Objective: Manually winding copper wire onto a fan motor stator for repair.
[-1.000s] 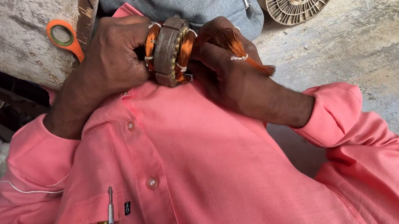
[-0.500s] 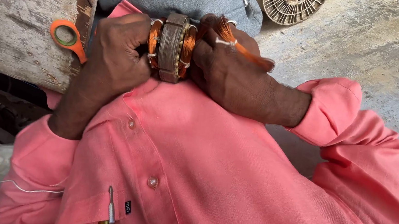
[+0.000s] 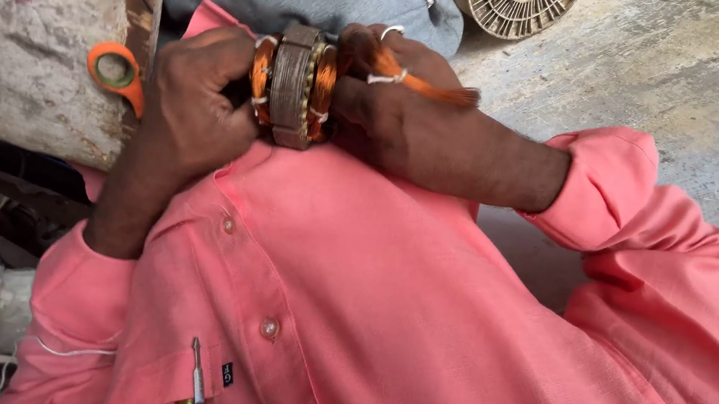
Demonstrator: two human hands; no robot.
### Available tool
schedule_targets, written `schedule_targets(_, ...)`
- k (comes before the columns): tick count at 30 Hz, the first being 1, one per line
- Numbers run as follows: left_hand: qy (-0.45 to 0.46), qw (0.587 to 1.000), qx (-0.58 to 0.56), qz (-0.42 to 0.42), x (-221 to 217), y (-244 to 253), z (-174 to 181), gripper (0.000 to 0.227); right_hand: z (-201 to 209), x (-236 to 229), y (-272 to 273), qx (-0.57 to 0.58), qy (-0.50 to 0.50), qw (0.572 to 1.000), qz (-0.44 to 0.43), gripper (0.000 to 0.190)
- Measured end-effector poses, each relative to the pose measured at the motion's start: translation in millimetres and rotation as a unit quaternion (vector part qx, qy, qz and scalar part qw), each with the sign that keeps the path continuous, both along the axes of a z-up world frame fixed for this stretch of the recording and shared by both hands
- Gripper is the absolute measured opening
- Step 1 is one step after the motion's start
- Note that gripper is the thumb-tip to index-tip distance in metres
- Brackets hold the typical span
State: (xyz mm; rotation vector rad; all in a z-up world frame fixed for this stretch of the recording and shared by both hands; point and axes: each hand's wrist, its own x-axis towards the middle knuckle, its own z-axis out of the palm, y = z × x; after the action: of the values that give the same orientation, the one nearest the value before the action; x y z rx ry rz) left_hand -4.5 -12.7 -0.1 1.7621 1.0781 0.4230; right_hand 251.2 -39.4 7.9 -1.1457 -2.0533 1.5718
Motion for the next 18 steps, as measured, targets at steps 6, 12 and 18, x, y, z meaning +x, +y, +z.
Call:
schedule_targets(6, -0.044, 0.999, 0.007, -0.012, 3, 8, 5, 0.007, 20, 1, 7, 0.092, -0.032, 0.995, -0.005, 0.019)
schedule_targets(12, -0.037, 0.998, -0.029, -0.03, -1, 8, -2, 0.007, 13, 0, -3, 0.115, -0.035, 0.991, -0.051, 0.029)
schedule_targets(18, -0.029, 0.999, -0.012, -0.023, 2, 9, 0, 0.009, 24, 15, 7, 0.076, -0.045, 0.992, 0.089, 0.042)
